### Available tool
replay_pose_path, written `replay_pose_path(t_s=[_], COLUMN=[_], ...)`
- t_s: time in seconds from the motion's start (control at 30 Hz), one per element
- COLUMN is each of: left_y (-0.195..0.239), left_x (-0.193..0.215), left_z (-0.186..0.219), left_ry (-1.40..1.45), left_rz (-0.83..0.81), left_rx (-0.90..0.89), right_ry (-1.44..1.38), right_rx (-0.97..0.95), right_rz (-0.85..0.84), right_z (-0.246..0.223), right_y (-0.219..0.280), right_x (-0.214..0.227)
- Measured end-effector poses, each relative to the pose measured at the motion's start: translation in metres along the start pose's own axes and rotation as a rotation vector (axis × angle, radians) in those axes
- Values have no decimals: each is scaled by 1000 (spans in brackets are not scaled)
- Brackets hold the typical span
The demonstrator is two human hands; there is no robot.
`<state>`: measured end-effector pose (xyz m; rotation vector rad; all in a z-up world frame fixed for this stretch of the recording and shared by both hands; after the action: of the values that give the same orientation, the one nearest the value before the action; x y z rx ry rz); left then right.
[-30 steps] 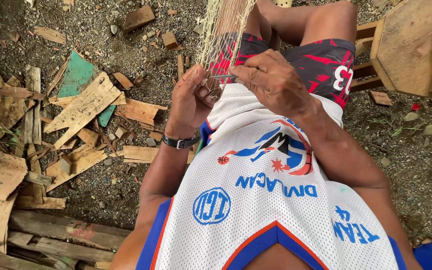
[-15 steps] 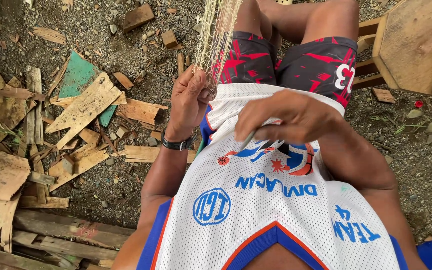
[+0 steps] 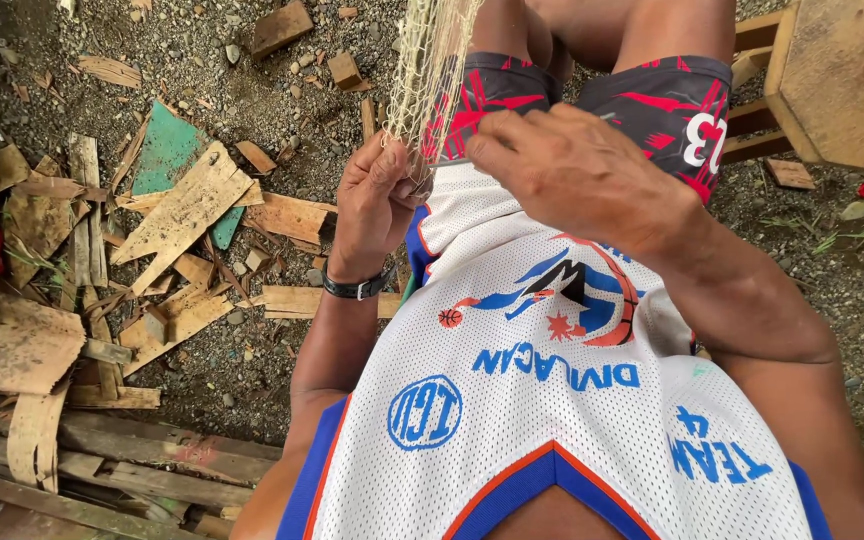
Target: Repair a fishing net using a shuttle tool and twine
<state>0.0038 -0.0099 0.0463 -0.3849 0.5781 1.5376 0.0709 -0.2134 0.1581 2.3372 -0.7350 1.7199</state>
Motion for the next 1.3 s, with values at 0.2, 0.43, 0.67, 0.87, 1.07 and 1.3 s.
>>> replay_pose_path(t_s=[0.2,0.43,0.67,0.87,1.07,1.3], left_y=[0,0,0,-1,0,-5], left_x=[-9,-5,-3,-8,-10,14], left_z=[17,13,12,16,16,-22], left_ry=[89,132,168,181,156,-64], left_rz=[34,5,16,-64,-51,-143], left_rx=[152,139,185,153,173,-129], right_ry=[-64,-210,-448,-478,-490,-440], right_rx=[60,63,89,136,165,315], right_rz=[44,127,160,162,215,640], right_z=[6,15,17,16,12,-13], right_y=[-12,-12,-13,-12,-13,-17], right_x=[3,-13,-15,-12,-13,-41])
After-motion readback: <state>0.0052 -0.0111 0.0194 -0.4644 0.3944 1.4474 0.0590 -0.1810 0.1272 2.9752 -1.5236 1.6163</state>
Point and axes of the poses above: each hand's wrist, its own y-axis away from the middle knuckle, its own x-axis out of the back of the hand, z = x × y, the point moved 2 cm from there along -y, towards the middle knuckle, and after that the axes turned 8 degrees about -y, right-handed, at the moved point
